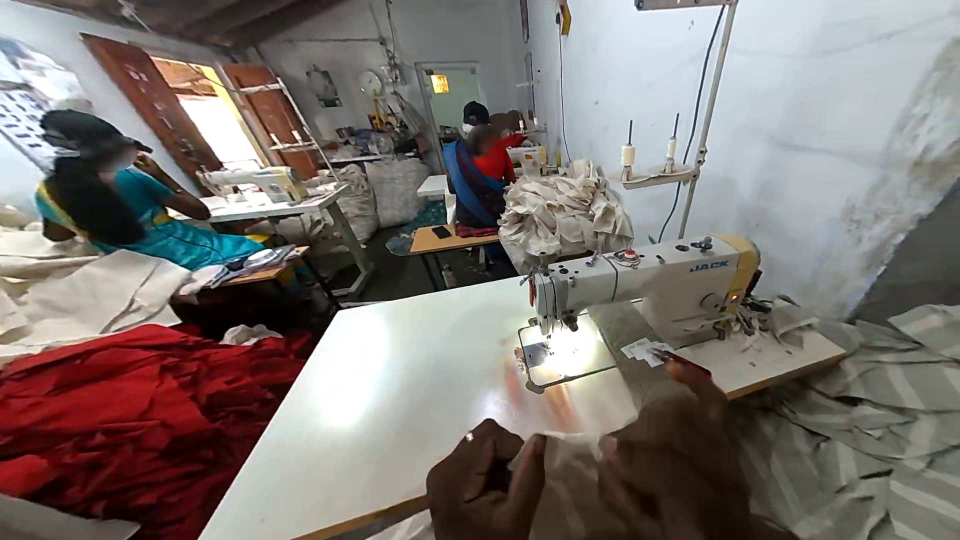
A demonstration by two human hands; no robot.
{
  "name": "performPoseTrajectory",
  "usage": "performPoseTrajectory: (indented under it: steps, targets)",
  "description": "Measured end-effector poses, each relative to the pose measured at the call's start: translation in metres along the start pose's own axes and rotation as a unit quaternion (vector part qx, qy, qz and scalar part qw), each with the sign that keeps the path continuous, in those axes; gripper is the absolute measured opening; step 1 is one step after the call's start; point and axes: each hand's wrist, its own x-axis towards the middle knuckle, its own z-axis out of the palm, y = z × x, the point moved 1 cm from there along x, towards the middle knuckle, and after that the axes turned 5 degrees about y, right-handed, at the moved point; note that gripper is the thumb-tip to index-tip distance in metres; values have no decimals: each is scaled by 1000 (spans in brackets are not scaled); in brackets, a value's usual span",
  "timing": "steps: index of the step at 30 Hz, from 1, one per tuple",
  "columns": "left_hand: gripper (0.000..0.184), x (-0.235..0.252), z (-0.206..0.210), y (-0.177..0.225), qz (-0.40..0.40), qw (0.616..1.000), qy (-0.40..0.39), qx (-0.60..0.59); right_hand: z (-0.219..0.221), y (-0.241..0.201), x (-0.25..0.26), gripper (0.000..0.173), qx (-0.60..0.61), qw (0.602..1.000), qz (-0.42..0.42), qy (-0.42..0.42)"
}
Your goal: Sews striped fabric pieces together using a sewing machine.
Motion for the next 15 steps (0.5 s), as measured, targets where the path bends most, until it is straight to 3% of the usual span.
performPoseTrajectory:
  steps: [2, 5, 8, 12, 15]
  targets:
    - [36, 4, 4, 5, -29, 999, 22, -9, 6, -16, -11, 5, -8, 999, -36, -5]
    - [40, 0, 0, 16, -132, 979, -36, -150, 21, -17, -26, 5, -22, 998, -62, 5]
    - [26, 3, -16, 6, -108, 970, -125, -178, 30, -8, -26, 10, -51, 998, -43, 13]
    - [20, 1, -22, -15, -98, 976, -133, -144, 48, -4, -40, 12, -18, 999, -14, -35]
    - [21, 2, -24, -35, -111, 974, -130, -149, 59, 9, -39, 21, 89, 991, 78, -63]
